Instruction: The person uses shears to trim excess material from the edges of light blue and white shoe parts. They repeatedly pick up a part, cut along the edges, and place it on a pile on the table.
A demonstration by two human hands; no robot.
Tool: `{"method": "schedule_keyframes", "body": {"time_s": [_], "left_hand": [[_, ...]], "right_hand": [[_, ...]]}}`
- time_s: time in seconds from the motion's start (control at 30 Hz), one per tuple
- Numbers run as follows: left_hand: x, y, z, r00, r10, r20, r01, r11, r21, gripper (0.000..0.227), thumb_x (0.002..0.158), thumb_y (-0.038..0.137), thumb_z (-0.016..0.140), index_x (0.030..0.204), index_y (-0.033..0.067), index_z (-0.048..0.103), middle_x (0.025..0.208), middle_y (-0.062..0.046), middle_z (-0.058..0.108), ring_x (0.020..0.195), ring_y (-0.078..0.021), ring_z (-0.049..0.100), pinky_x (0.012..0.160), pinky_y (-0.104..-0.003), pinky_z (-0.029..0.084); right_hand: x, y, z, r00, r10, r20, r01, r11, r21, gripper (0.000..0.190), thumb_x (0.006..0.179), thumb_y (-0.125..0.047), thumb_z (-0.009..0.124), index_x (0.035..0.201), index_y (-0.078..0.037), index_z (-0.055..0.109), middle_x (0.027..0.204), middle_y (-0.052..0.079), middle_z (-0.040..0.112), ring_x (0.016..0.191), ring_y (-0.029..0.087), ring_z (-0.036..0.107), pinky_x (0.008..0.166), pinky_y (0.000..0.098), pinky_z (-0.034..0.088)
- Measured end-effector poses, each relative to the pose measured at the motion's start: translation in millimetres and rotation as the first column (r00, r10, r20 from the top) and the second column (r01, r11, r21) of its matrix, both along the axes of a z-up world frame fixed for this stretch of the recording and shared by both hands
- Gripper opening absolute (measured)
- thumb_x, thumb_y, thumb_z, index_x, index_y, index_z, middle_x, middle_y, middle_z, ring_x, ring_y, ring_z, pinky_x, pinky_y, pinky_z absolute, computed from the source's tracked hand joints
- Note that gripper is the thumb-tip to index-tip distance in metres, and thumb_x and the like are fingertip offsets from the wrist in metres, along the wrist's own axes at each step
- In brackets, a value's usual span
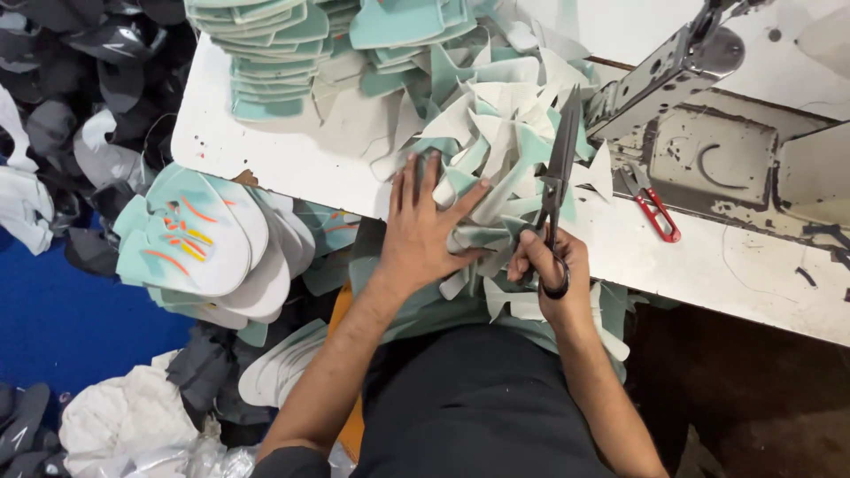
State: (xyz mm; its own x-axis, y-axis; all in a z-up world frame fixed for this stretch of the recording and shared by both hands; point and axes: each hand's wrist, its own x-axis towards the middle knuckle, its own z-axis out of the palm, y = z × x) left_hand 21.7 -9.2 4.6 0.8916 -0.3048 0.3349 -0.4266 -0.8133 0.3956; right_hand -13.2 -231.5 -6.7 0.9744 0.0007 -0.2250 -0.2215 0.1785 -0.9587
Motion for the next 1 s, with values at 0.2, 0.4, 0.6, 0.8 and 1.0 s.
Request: {"method": "schedule_keyframes", "body": {"time_s": [0.2,0.4,0.6,0.8,1.0], "left_hand": [[42,-2,-8,0.995,-0.103,0.004,0.103,0.994,-0.038,0.091,0.075,0.052,0.086,0.154,0.0393,0.042,0.159,-0.023,0.030,0.149,-0.0540,0.025,0.121,-0.064,0.027],[84,-41,-13,0.998,-0.055,0.031,0.057,0.998,-0.037,0.079,0.087,0.041,0.078,0.156,0.0373,0.039,0.158,-0.027,0.029,0.144,-0.0543,0.026,0.117,-0.062,0.029],[115,-67,-23,1.000,0.015,0.008,-0.015,0.998,-0.053,0.082,0.086,0.032,0.074,0.158,0.0338,0.034,0.158,-0.029,0.027,0.142,-0.0500,0.029,0.117,-0.062,0.027],[156,-74,-43,1.000,-0.009,0.025,0.011,0.995,-0.103,0.078,0.093,0.025,0.071,0.160,0.0343,0.033,0.159,-0.031,0.026,0.145,-0.0507,0.029,0.119,-0.060,0.028],[188,-86,-58,0.998,-0.056,0.020,0.059,0.902,-0.429,0.078,0.090,0.028,0.077,0.157,0.0356,0.039,0.166,-0.027,0.025,0.153,-0.0454,0.031,0.122,-0.047,0.038]], "right_hand": [[3,5,-3,0.999,-0.013,0.032,0.010,0.995,0.095,0.033,0.101,-0.022,0.066,0.075,-0.003,0.055,0.066,0.007,0.057,0.059,0.019,0.061,0.058,0.0318,0.049],[1,2,0,0.997,-0.044,0.062,0.037,0.994,0.105,0.034,0.101,-0.022,0.065,0.074,-0.004,0.054,0.065,0.007,0.056,0.059,0.019,0.061,0.057,0.0315,0.048],[-1,3,8,0.997,-0.070,0.025,0.067,0.993,0.096,0.034,0.100,-0.022,0.065,0.074,-0.004,0.055,0.065,0.006,0.056,0.059,0.018,0.061,0.056,0.0314,0.047],[-3,10,10,0.998,-0.054,0.028,0.050,0.992,0.117,0.033,0.100,-0.022,0.065,0.075,-0.003,0.057,0.065,0.006,0.056,0.060,0.018,0.059,0.058,0.0315,0.048],[-9,3,15,0.991,-0.092,0.093,0.082,0.991,0.104,0.034,0.102,-0.022,0.064,0.075,-0.003,0.055,0.066,0.006,0.056,0.062,0.017,0.060,0.061,0.0313,0.048]]}}
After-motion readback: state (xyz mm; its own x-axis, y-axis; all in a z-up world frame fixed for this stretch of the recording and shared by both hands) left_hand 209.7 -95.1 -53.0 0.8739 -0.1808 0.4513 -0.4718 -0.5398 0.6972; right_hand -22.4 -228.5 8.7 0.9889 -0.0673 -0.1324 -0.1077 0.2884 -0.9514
